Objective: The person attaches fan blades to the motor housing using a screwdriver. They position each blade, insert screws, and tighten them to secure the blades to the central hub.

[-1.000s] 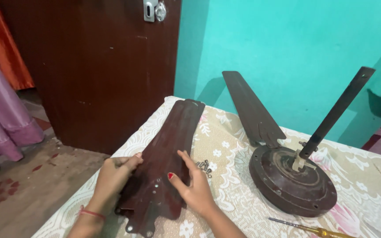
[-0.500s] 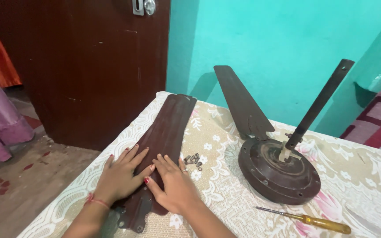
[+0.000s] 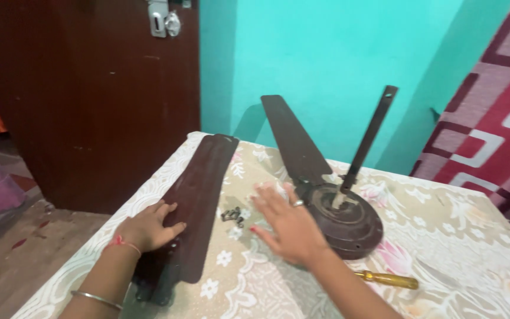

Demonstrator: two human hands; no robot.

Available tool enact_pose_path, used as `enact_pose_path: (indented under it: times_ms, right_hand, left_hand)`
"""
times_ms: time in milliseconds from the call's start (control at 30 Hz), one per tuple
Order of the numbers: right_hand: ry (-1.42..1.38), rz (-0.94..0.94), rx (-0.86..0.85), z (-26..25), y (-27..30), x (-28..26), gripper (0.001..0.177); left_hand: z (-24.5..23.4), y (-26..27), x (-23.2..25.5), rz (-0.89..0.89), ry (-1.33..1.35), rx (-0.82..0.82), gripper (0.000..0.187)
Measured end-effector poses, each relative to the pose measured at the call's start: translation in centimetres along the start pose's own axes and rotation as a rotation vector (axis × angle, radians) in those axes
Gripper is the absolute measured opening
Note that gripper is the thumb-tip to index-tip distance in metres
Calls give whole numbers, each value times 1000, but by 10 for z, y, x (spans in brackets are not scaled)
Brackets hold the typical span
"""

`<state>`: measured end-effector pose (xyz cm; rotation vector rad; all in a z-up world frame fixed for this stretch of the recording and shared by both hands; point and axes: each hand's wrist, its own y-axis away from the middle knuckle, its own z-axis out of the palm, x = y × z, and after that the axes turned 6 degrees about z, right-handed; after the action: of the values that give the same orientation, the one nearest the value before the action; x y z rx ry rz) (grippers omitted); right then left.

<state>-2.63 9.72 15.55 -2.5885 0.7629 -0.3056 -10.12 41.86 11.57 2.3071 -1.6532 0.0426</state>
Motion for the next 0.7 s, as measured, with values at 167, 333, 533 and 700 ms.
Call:
enact_pose_path:
  times_ms: [167,333,533,700]
  right_hand:
    - [36,156,214,-39,59,71,63]
    - [-43,459,352,-40,119,118,62]
    - [-496,1007,59,-16,148,133,54]
    - [-510,1091,61,-18,150,129,55]
  left_hand:
    - [1,-23,59,22,-217,160,74]
    - [46,-58,176,308,204,486,80]
    - [104,-44,309,375,701,520,73]
    - [109,-5,320,357,813,759,64]
